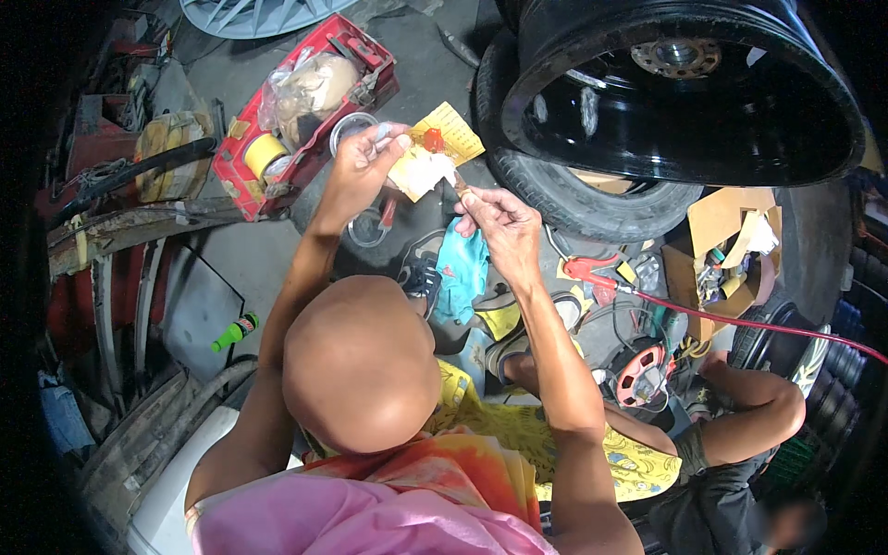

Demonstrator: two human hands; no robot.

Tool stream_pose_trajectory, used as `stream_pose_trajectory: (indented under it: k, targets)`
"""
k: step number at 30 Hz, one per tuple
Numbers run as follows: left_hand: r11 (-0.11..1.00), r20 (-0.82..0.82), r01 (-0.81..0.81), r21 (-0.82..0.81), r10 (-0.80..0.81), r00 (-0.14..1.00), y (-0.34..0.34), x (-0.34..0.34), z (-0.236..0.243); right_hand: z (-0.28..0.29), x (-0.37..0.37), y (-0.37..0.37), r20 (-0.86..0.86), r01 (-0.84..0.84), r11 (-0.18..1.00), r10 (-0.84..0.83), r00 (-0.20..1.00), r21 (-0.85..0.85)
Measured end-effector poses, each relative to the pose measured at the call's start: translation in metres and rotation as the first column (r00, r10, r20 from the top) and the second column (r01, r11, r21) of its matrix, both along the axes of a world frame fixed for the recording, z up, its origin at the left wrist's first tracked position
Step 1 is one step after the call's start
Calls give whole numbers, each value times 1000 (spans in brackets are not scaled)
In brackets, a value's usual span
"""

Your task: The person applies a pink filler material to small indentations on the inner surface of a black car rim using their fingers, then smooths it out.

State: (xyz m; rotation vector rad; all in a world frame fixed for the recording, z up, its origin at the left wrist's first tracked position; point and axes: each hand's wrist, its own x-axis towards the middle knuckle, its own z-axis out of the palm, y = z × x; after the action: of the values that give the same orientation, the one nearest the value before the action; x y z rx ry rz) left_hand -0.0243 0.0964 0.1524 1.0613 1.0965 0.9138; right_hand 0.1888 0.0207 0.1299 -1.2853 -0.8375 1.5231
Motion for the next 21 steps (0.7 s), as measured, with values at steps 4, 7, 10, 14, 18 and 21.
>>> stream_pose_trajectory:
  k: [4,7,10,14,18,21]
  targets:
    - [999,-7,29,-26,-29,1000,-1,4,6,-11,-4,-4,-87,-47,999,45,995,-23]
    - [999,-49,49,-2,-49,998,-2,4,2,-11,-11,-8,-95,-59,998,56,994,-29]
    - [997,-66,68,45,-65,996,-2,3,-6,-12,-11,-9,-110,-113,993,109,988,-34]
    - [997,-78,-78,3,78,994,-2,-7,-26,-1,-6,-14,-129,-130,990,122,984,-53]
    - [956,174,-111,-272,162,971,-7,-2,-24,9,-15,-1,79,75,963,-99,992,259]
    - [905,334,-55,-422,211,918,-11,-5,-34,9,-19,-1,594,-193,837,-184,783,513]
